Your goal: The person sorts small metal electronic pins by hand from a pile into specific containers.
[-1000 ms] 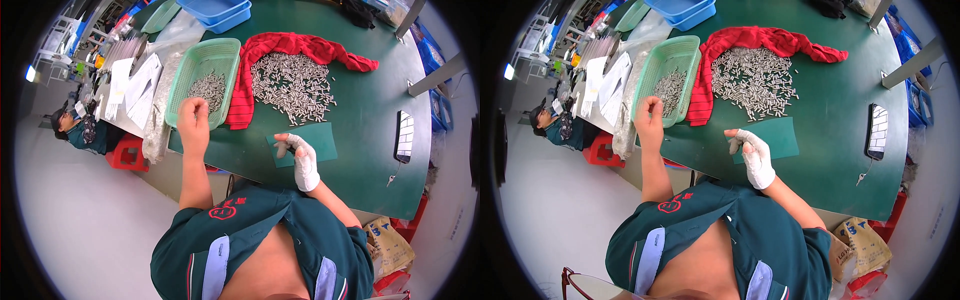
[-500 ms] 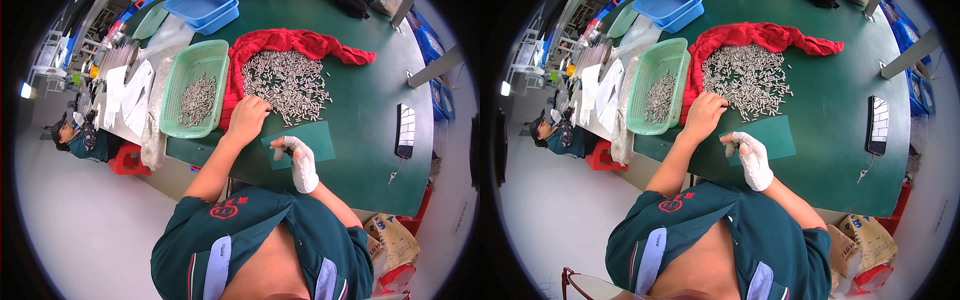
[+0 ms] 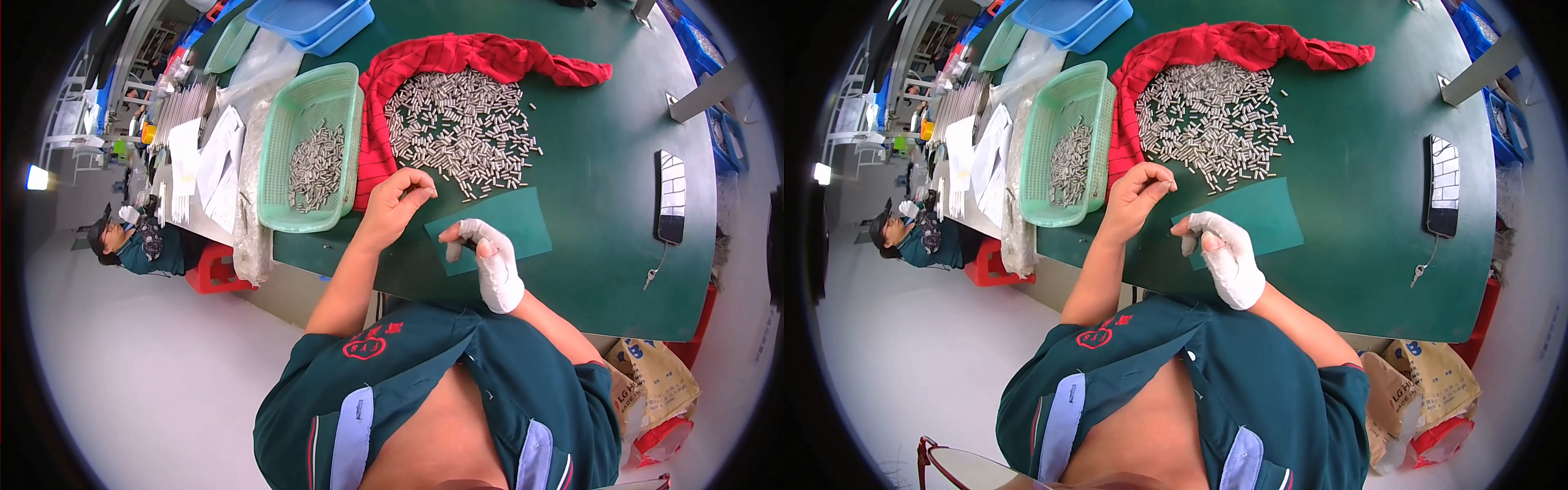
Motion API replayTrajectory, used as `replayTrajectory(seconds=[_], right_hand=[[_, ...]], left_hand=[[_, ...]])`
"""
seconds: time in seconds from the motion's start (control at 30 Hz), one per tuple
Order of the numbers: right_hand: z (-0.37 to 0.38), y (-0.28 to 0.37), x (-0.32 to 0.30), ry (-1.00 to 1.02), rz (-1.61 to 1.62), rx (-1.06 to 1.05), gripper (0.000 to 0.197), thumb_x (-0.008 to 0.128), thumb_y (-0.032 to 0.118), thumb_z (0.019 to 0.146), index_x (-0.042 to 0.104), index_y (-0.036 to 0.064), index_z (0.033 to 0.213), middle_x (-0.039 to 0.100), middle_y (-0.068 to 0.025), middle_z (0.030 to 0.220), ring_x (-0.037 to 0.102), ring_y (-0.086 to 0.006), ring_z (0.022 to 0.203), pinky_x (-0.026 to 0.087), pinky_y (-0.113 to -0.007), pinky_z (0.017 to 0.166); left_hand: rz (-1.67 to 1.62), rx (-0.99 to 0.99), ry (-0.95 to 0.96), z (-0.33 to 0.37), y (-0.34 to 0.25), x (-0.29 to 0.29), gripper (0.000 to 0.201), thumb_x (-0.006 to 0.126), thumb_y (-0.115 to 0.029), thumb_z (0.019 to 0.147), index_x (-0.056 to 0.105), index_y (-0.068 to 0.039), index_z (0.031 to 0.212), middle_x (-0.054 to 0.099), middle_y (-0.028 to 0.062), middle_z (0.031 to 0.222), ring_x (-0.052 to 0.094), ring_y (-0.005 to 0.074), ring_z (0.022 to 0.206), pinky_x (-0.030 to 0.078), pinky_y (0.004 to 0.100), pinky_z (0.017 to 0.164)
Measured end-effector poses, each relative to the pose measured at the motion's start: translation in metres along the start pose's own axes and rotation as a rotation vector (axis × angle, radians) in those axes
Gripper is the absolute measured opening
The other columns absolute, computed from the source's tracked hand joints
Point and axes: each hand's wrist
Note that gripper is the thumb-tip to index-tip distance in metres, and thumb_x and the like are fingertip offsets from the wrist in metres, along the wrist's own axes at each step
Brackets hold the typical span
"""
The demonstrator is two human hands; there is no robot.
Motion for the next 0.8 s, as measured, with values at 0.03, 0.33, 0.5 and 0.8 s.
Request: replayTrajectory(seconds=[0.03, 0.33, 0.5, 0.8], right_hand=[[0.0, 0.0, 0.0, 0.003, -0.013, 0.001, 0.077, 0.042, 0.069, 0.091, 0.059, -0.0045, 0.107, 0.056, -0.0053, 0.084, 0.049, -0.0109, 0.078, 0.039, -0.025, 0.072], [-0.001, 0.005, 0.005, -0.024, -0.072, 0.041, 0.09, 0.039, 0.08, 0.084, 0.059, -0.0067, 0.099, 0.056, -0.0083, 0.086, 0.054, -0.0147, 0.08, 0.041, -0.029, 0.078], [-0.002, -0.003, 0.008, -0.068, -0.044, -0.004, 0.081, 0.04, 0.077, 0.085, 0.056, -0.002, 0.091, 0.052, -0.0065, 0.081, 0.051, -0.016, 0.076, 0.042, -0.032, 0.079], [0.028, -0.006, 0.006, -0.23, 0.415, -0.098, 0.048, 0.036, 0.049, 0.1, 0.038, 0.0103, 0.071, 0.032, 0.0003, 0.059, 0.034, -0.0164, 0.061, 0.04, -0.035, 0.074]], left_hand=[[-0.073, -0.013, 0.007, -0.003, -0.003, 0.001, 0.005, 0.06, -0.002, 0.092, 0.059, -0.001, 0.096, 0.061, 0.0015, 0.089, 0.056, 0.0085, 0.084, 0.046, 0.0232, 0.076], [-0.263, -0.029, 0.048, -0.021, -0.011, 0.002, 0.007, 0.058, 0.0, 0.094, 0.059, -0.001, 0.101, 0.061, 0.0057, 0.096, 0.059, 0.0115, 0.088, 0.049, 0.0255, 0.081], [-0.243, -0.037, 0.04, -0.028, -0.012, 0.003, 0.007, 0.058, -0.001, 0.094, 0.059, 0.0, 0.101, 0.061, 0.005, 0.096, 0.059, 0.0111, 0.088, 0.049, 0.0253, 0.08], [0.523, 0.246, 0.022, -0.034, -0.026, 0.012, 0.014, 0.065, 0.004, 0.078, 0.063, -0.002, 0.091, 0.062, 0.0079, 0.088, 0.06, 0.0216, 0.084, 0.048, 0.0309, 0.074]])
Point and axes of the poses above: each hand's wrist, its own z-axis towards the middle knuckle, its own x-axis out of the palm, y = z × x
